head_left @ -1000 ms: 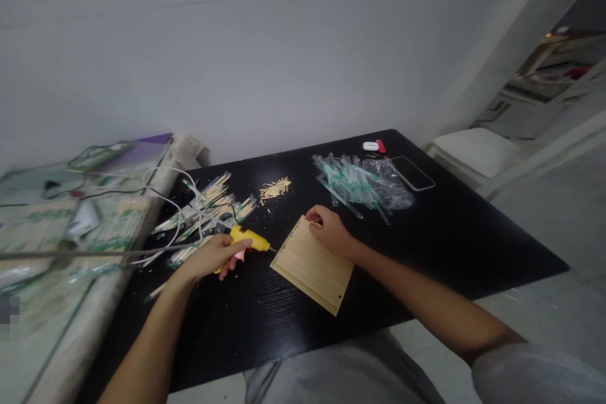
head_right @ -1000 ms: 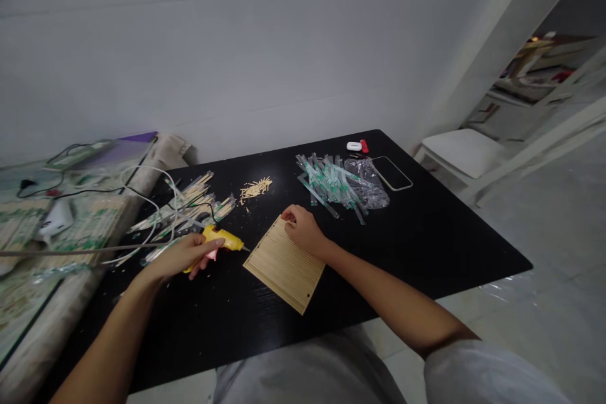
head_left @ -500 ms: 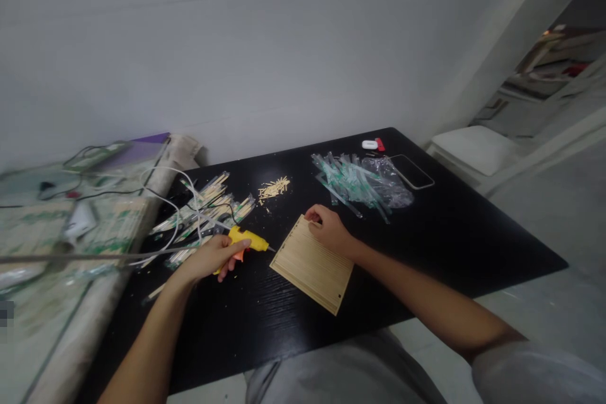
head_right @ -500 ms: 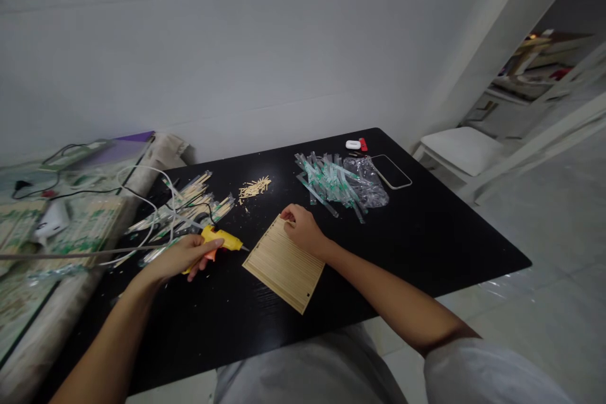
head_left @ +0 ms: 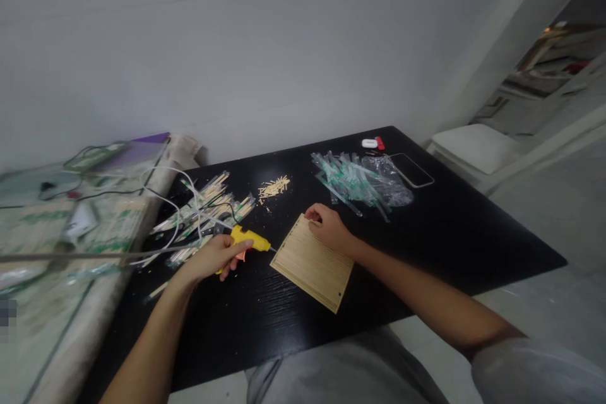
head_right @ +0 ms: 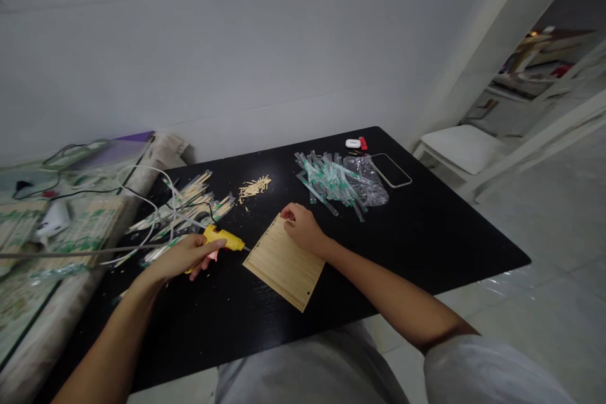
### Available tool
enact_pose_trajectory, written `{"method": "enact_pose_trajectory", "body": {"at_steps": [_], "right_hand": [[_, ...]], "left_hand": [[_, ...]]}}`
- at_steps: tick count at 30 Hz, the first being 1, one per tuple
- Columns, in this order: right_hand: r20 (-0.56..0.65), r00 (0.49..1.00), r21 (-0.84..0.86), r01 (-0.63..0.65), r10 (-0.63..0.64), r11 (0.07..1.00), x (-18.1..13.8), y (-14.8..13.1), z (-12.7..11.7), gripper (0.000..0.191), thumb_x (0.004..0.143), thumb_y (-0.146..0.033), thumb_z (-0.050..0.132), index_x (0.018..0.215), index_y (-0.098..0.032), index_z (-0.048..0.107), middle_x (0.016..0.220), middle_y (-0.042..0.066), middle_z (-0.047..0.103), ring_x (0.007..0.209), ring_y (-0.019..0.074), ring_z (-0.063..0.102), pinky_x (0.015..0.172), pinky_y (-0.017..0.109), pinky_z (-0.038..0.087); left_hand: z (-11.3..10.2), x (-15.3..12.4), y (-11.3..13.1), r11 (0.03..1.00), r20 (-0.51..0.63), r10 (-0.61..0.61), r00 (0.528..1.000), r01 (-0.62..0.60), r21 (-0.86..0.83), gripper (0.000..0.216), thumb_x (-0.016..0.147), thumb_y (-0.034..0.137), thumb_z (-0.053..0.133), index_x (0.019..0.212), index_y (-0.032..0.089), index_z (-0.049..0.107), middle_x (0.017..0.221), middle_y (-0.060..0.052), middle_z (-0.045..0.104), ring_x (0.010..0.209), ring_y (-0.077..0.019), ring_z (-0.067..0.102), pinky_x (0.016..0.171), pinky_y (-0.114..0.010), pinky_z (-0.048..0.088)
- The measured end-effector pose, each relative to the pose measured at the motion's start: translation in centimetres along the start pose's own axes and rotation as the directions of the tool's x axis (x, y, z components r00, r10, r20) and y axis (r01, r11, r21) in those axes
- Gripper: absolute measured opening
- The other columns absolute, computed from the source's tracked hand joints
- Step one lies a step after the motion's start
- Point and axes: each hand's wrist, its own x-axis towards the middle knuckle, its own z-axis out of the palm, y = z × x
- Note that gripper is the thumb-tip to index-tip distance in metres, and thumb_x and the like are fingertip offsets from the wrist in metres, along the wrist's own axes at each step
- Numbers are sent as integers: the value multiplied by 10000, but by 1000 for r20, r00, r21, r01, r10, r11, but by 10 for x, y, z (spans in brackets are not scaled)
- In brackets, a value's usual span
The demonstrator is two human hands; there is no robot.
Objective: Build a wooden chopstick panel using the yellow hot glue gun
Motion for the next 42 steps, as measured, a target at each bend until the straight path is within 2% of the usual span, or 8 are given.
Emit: {"method": "enact_pose_trajectory", "body": {"at_steps": [8,12,17,24,32,36,42], "right_hand": [[-6,1000,-10,8,-8,1000,0,1,0,217,738,-51,522,870,-197,611,865,10,637,793,156,575,775,300,466],[-3,1000,-15,11,-11,1000,0,1,0,220,735,-50,523,872,-196,613,863,9,635,785,154,571,771,300,466],[-3,1000,-12,11,-11,1000,0,2,0,225,733,-45,522,876,-192,614,869,12,636,797,155,571,780,299,464],[-7,1000,-5,10,-10,1000,1,3,0,231,719,-43,517,865,-193,616,863,7,635,783,148,566,765,287,460],[-6,1000,-7,8,-8,1000,1,2,1,220,723,-50,529,865,-196,614,861,9,635,794,152,574,773,293,466],[-5,1000,-8,7,-7,1000,1,2,0,220,726,-50,526,866,-195,613,858,9,635,796,152,575,779,295,466],[-5,1000,-7,9,-9,1000,1,2,1,232,721,-40,518,867,-196,608,867,10,636,793,152,572,776,292,461]], "left_hand": [[1,0,1,1000,1,0,1000,0,19,644,716,823,635,625,186,614,469,11,575,335,-125,494,387,-243,308],[1,0,1,1000,68,0,998,-1,12,639,714,819,644,639,184,632,480,9,592,330,-122,480,379,-245,295],[1,1,0,1000,-23,17,1000,-17,-3,652,717,829,629,621,185,612,480,8,583,337,-124,497,387,-243,286],[-1,-2,2,999,92,12,996,-15,39,668,733,829,613,627,169,630,515,-13,627,343,-122,510,383,-238,288],[9,3,3,1000,-8,-18,1000,18,-12,762,721,921,519,557,180,583,415,-10,547,357,-132,502,419,-254,390],[15,5,5,997,-80,-70,994,68,-23,785,638,975,517,572,194,554,443,-3,550,358,-144,504,388,-271,403],[13,3,7,995,-54,-102,993,102,-8,763,596,957,581,523,200,524,451,-15,558,361,-146,506,377,-286,428]]}}
